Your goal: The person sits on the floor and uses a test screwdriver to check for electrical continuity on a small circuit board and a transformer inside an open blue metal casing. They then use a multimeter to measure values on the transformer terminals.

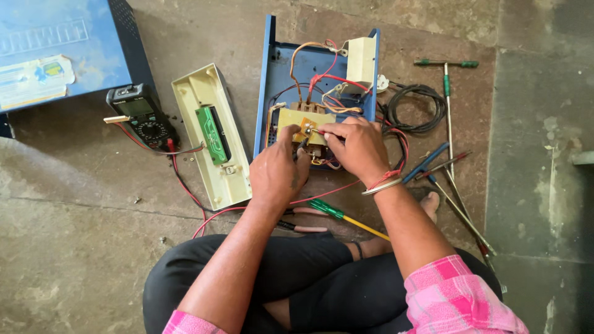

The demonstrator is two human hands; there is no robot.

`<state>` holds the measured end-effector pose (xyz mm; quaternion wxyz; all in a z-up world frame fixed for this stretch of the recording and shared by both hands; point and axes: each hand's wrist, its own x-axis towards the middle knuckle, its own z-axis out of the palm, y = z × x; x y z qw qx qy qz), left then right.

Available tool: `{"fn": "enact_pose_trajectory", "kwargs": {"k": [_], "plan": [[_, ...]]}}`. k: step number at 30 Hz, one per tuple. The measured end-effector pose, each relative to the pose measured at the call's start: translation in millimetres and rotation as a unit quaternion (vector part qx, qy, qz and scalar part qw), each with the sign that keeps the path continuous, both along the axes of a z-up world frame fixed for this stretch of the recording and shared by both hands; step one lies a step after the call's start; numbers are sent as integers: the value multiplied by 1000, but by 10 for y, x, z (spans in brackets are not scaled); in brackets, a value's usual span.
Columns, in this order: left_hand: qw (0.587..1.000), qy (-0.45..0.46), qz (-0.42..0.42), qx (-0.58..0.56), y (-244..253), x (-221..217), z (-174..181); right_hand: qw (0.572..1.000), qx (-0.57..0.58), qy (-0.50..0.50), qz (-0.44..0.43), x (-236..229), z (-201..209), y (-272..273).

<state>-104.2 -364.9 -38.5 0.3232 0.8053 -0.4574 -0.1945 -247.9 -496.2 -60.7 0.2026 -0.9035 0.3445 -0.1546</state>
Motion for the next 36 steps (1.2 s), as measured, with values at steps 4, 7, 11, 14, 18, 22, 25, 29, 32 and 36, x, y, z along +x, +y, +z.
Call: {"fn": "enact_pose_trajectory", "kwargs": {"k": [4,7,11,14,18,22,25,29,32,36], "plan": [[1000,-18,-16,-12,-3,26,-9,1000,-4,-2,-1,6,3,-3],[1000,-14,-19,9,-19,38,9,1000,-13,-1,6,9,-6,-2],[998,-7,-18,56,-55,46,65,1000,-7,-9,3,1,-18,2],[998,-7,-23,54,-59,56,91,1000,-7,-13,0,5,-10,6],[997,-5,-32,63,-61,81,77,1000,-2,-10,-1,2,-7,4],[999,-1,-38,31,-50,109,42,1000,-1,-6,-3,6,-19,3],[999,-1,-45,31,-46,128,32,1000,8,-3,-7,3,-20,4],[998,1,-42,39,-58,135,30,1000,4,-5,-8,3,-30,2],[998,2,-40,38,-58,137,24,1000,5,-2,-7,5,-36,4],[999,1,-33,37,-54,138,22,1000,9,-1,-8,2,-32,-1]]}}
